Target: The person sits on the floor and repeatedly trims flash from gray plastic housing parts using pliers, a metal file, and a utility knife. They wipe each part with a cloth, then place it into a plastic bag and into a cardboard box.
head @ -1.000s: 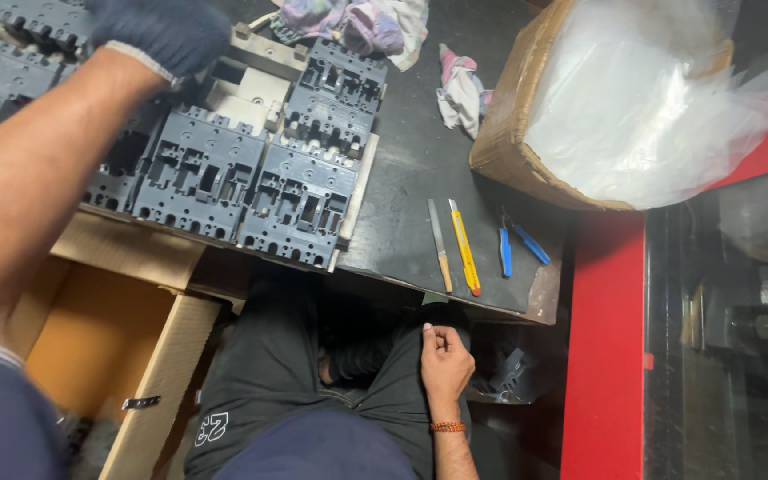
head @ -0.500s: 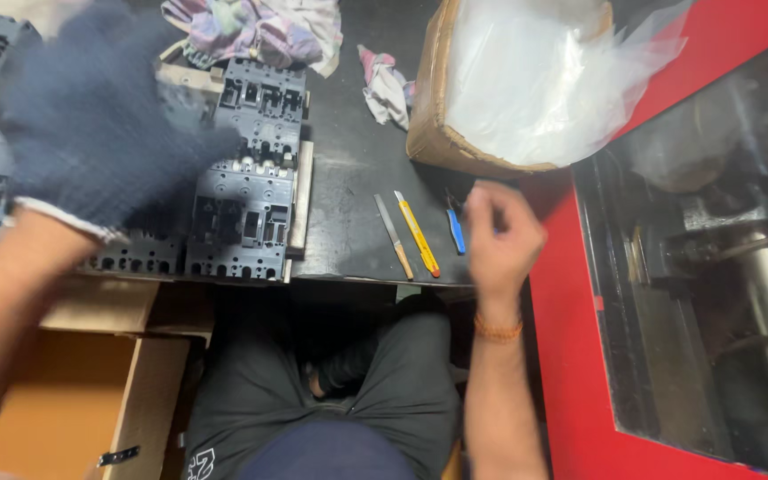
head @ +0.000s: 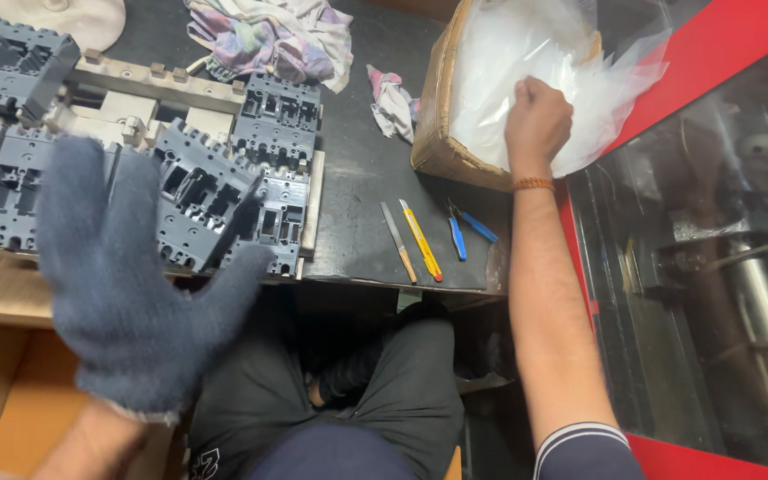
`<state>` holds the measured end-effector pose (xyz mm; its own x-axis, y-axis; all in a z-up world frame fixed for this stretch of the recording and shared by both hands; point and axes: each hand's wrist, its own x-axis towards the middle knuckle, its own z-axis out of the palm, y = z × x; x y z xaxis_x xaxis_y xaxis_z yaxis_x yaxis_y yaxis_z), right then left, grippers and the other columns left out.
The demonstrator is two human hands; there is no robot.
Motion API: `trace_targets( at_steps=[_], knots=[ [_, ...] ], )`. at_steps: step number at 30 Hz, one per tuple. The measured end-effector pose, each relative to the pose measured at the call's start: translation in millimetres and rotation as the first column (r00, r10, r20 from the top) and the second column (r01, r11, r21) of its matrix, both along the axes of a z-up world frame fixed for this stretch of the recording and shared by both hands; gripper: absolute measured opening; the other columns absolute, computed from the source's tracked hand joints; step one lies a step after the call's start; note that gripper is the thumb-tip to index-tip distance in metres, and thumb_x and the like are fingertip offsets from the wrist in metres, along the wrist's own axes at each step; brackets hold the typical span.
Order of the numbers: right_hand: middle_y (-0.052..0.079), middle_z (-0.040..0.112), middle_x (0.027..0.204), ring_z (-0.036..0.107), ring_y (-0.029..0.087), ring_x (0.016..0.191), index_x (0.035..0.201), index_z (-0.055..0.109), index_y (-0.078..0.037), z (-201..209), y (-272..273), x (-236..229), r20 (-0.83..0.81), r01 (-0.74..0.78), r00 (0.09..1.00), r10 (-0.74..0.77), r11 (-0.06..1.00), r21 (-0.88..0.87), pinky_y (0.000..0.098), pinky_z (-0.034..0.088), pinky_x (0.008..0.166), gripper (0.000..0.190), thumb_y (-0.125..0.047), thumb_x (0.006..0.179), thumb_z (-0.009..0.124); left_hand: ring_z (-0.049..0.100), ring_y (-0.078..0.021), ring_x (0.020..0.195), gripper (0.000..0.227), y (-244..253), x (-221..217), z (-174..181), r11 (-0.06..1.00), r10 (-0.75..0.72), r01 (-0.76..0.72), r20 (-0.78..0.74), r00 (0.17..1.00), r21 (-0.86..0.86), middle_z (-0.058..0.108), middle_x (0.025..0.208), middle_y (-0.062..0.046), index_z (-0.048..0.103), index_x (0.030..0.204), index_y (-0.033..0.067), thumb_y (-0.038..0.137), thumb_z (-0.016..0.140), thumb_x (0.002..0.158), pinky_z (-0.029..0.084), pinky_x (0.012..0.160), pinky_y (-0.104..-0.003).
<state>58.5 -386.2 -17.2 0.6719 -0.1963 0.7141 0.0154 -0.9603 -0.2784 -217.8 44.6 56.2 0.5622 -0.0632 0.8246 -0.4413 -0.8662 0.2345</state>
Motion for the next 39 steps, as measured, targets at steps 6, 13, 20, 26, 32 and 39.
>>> trace_targets(
  at_steps=[6, 13, 20, 26, 32, 39],
  knots=[
    [0.011, 0.073, 0.104, 0.067, 0.019, 0.097, 0.116, 0.071, 0.004, 32.4, 10.1, -72.6, 0.472, -0.605, 0.788, 0.395, 0.361, 0.709, 0.0384, 0.056, 0.085, 0.022, -0.016, 0.113, 0.063, 0.071, -0.0279, 0.097, 0.026, -43.3, -61.5, -4.0, 0.841, -0.425, 0.325, -0.154, 0.892, -0.433, 0.07, 0.104, -0.016, 0.07, 0.099, -0.0027, 0.014, 0.08, 0.082, 0.057, 0.087, -0.04],
    [0.018, 0.073, 0.107, 0.072, 0.028, 0.094, 0.122, 0.064, -0.002, -58.1, 82.5, -288.7, 0.297, -0.139, 0.664, 0.686, -0.277, 0.951, 0.0424, 0.06, 0.083, 0.028, -0.023, 0.104, 0.061, 0.061, -0.0377, 0.123, 0.076, -91.8, -67.8, -83.6, 0.758, -0.533, 0.17, -0.449, 0.717, -0.63, 0.063, 0.134, -0.026, 0.061, 0.133, -0.0109, 0.034, 0.087, 0.078, 0.049, 0.099, -0.042],
    [0.014, 0.07, 0.111, 0.069, 0.025, 0.099, 0.118, 0.067, 0.002, -125.4, 126.5, -355.3, 0.074, 0.305, 0.535, 0.842, -0.274, 0.912, 0.0506, 0.058, 0.09, 0.028, -0.02, 0.101, 0.068, 0.078, -0.022, 0.075, 0.037, -97.0, -63.7, -131.5, 0.709, -0.656, -0.185, -0.732, 0.181, -0.681, 0.079, 0.087, -0.013, 0.076, 0.104, 0.0037, 0.034, 0.074, 0.083, 0.061, 0.068, -0.035],
    [0.008, 0.075, 0.113, 0.07, 0.016, 0.106, 0.123, 0.067, -0.006, -121.3, 120.2, -360.9, 0.04, 0.195, 0.605, 0.795, -0.197, 0.961, 0.031, 0.057, 0.09, 0.059, -0.048, 0.081, 0.072, 0.075, -0.0205, 0.072, 0.031, -91.9, -70.7, -152.6, 0.748, -0.546, -0.273, -0.795, 0.264, -0.604, 0.078, 0.085, -0.01, 0.078, 0.104, 0.0077, 0.034, 0.069, 0.091, 0.058, 0.067, -0.035],
    [0.007, 0.07, 0.086, 0.062, 0.013, 0.077, 0.106, 0.073, 0.003, -135.2, 137.4, -347.3, -0.085, -0.06, 0.769, 0.633, 0.204, 0.977, 0.0289, 0.051, 0.071, 0.025, -0.021, 0.108, 0.07, 0.071, -0.0268, 0.107, 0.055, -85.3, -70.1, -166.7, 0.76, -0.615, -0.025, -0.73, 0.299, -0.65, 0.074, 0.117, -0.015, 0.069, 0.127, 0.006, 0.038, 0.073, 0.082, 0.054, 0.09, -0.037],
    [0.007, 0.06, 0.071, 0.057, 0.023, 0.061, 0.077, 0.065, -0.005, -117.6, 146.1, -344.0, -0.348, -0.495, 0.625, 0.699, 0.699, 0.516, 0.0328, 0.045, 0.058, 0.031, -0.029, 0.091, 0.08, 0.067, -0.037, 0.109, 0.067, -66.3, -70.1, -169.1, 0.863, -0.506, 0.26, -0.729, 0.462, -0.434, 0.071, 0.119, -0.021, 0.067, 0.125, 0.0017, 0.043, 0.082, 0.074, 0.053, 0.093, -0.044]
  ],
)
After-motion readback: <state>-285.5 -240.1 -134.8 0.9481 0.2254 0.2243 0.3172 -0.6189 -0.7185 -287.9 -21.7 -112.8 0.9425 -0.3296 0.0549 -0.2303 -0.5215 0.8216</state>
